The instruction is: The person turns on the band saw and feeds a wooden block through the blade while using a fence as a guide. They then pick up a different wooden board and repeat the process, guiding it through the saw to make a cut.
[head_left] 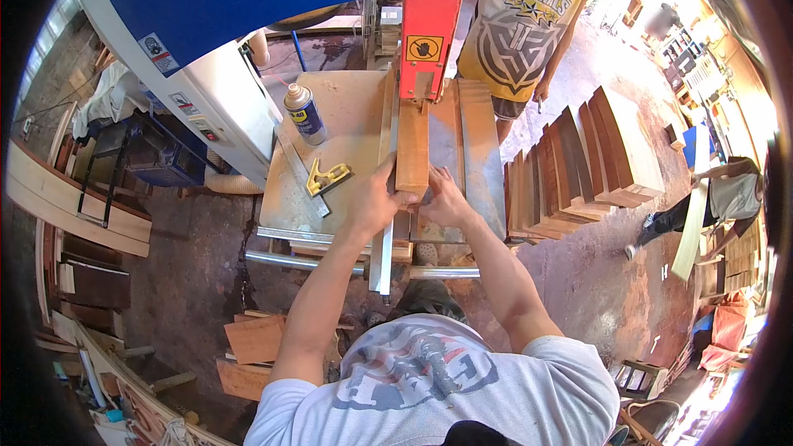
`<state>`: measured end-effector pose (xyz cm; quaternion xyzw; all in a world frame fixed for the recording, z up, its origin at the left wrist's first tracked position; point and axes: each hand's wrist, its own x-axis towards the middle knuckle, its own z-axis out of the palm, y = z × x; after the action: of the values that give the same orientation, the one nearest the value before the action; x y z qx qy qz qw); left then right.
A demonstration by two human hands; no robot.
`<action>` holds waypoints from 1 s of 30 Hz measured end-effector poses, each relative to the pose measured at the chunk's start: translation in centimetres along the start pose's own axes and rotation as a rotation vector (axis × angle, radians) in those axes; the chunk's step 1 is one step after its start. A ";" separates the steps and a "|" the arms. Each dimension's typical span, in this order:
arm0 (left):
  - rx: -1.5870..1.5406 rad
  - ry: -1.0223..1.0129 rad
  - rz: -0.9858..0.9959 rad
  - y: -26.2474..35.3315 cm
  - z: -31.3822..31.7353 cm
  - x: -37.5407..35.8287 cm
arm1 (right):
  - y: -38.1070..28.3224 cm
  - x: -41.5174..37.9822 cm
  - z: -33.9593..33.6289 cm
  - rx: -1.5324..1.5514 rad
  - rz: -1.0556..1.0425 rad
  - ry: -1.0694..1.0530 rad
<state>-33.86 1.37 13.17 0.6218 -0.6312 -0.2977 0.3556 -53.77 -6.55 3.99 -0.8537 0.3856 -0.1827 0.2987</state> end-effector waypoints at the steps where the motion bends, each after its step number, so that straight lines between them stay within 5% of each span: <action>1: -0.005 0.004 0.005 -0.1 0.0 0.1 | 0.0 0.0 0.0 -0.003 0.009 -0.001; 30: -0.076 0.174 0.081 0.3 0.3 2.0 | 0.8 2.2 -1.1 -0.002 0.037 0.001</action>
<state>-34.24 -0.65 13.34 0.6053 -0.6109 -0.2514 0.4441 -53.36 -9.03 4.48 -0.8466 0.4019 -0.1770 0.3008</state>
